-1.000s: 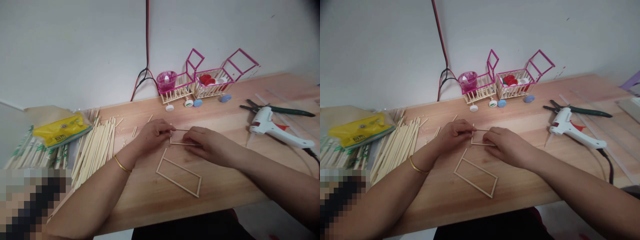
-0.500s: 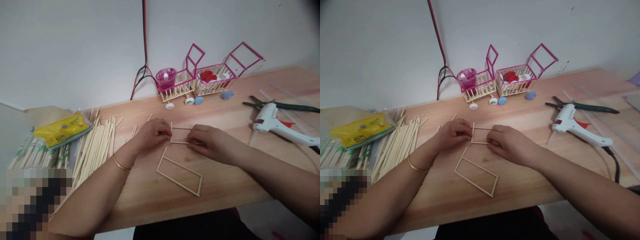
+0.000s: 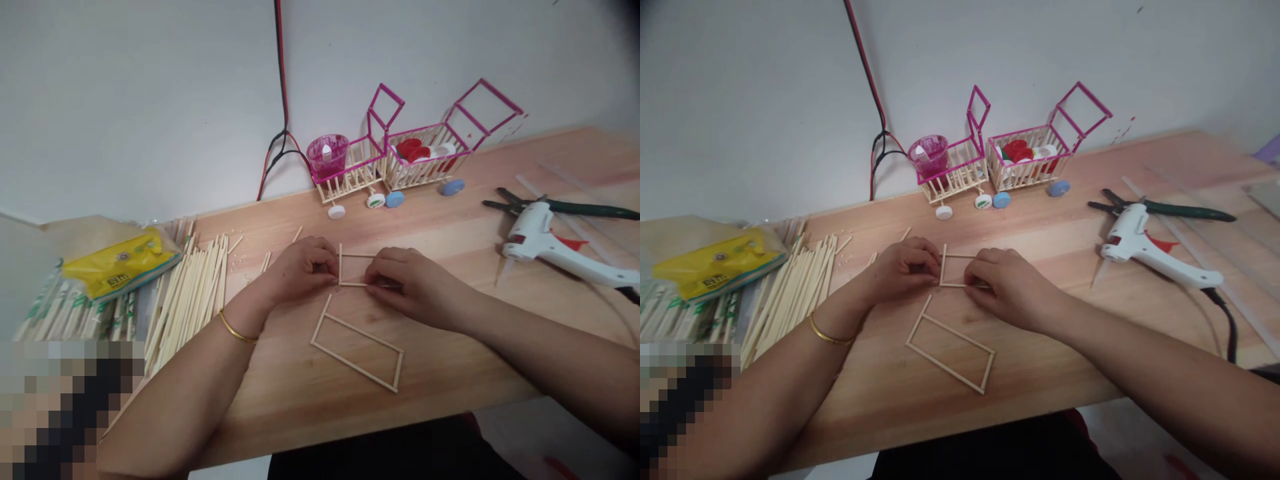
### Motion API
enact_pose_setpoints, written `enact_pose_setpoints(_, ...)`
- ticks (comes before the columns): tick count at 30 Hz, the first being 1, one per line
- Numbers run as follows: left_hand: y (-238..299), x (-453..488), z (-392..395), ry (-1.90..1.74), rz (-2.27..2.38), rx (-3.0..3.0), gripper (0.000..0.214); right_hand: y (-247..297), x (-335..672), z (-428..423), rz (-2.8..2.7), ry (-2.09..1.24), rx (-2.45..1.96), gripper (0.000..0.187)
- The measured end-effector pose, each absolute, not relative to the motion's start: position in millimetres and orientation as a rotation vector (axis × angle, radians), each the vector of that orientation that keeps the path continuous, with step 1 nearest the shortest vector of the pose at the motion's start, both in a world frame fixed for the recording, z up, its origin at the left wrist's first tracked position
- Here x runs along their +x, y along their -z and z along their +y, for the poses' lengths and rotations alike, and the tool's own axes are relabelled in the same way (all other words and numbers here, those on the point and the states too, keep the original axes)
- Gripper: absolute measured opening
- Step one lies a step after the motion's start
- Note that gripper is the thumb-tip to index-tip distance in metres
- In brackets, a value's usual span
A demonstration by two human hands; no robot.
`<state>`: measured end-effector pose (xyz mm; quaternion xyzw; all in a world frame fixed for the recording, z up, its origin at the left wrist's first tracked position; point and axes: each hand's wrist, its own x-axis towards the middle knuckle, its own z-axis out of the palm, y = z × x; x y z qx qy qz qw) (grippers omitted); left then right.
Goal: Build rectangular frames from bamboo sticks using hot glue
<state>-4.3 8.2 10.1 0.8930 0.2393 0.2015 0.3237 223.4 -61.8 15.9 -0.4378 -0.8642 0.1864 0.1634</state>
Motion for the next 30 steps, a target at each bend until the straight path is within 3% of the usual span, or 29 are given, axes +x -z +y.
enact_pose_setpoints(30,-11.6,-2.4,7.1,-0.525,0.626,2.360,0.004,-10.6,214.8,-57.9,-2.437,-0.506,-1.275,0.010)
